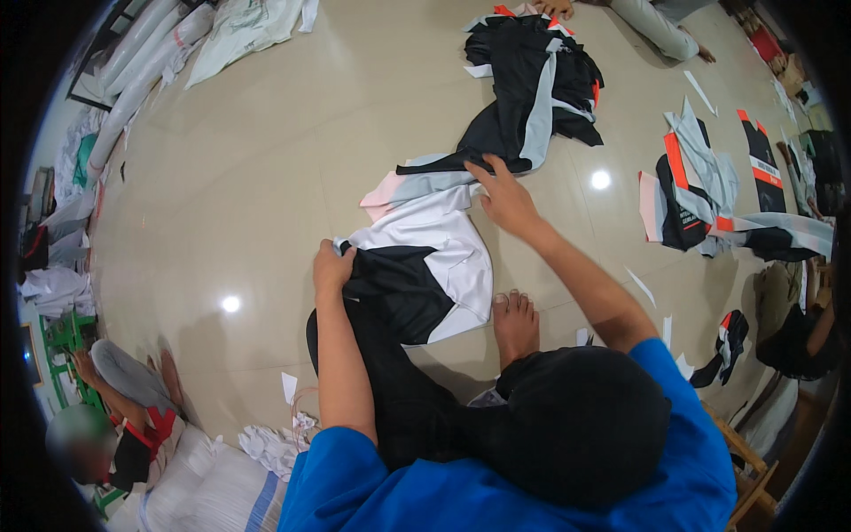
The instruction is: The person sits on the floor and uses shears to cut a black fabric piece along the edge of a white paper template. They trim the excess fabric around the template's perimeter and then remove the template to reveal the cut shape.
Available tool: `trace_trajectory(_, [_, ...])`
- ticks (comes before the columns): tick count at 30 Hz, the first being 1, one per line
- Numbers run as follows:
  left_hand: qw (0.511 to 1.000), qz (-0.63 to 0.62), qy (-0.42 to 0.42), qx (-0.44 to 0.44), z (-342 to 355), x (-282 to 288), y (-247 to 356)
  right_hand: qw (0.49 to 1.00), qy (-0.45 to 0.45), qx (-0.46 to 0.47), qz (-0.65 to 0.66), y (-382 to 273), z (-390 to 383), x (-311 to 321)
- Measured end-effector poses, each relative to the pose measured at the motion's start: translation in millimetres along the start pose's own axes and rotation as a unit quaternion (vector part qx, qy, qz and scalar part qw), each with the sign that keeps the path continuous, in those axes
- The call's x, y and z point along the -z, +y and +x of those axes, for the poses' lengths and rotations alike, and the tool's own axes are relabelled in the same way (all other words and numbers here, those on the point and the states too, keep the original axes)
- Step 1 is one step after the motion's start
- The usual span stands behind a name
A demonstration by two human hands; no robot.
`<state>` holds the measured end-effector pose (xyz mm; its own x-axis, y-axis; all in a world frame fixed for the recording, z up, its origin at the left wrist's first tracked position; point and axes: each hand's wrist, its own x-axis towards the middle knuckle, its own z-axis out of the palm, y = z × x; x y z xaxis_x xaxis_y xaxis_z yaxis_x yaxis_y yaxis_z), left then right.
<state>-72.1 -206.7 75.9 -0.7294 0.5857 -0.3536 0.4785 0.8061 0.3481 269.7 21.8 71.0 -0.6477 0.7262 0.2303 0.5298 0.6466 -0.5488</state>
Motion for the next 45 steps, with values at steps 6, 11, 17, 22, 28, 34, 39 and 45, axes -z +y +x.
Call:
trace_trajectory(6, [0.999,-0.033,-0.010,0.002,6.6,-20.4,25.6,0.970,-0.099,-0.137,-0.176,154.3,90.1,0.7])
trace_trajectory(11, [0.995,-0.003,-0.100,-0.012,18.3,-18.1,-11.0,0.898,0.293,-0.287,-0.156,187.0,61.5,56.0])
trace_trajectory(17, [0.990,-0.042,-0.124,-0.055,10.2,-15.4,16.9,0.968,-0.042,-0.243,-0.044,-16.9,-93.8,5.3])
trace_trajectory(22, [0.984,-0.163,-0.072,-0.007,-13.7,-3.0,46.5,0.986,-0.108,-0.127,-0.003,-93.3,-159.1,-23.5])
trace_trajectory(28, [0.952,-0.286,0.093,-0.051,-7.7,12.8,30.1,0.975,-0.106,-0.135,0.138,-9.1,-84.1,-52.6])
trace_trajectory(34, [0.922,-0.364,0.119,-0.062,64.8,31.7,30.5,0.974,0.067,-0.207,0.062,14.6,79.4,-14.3])
trace_trajectory(39, [0.986,-0.168,-0.010,-0.004,77.7,20.8,-13.0,0.975,-0.037,-0.215,-0.051,-7.5,40.6,-25.9])
trace_trajectory(45, [0.988,-0.150,-0.006,-0.039,68.5,-8.1,-38.4,0.959,0.004,-0.274,-0.065,-21.6,-31.3,-38.6])
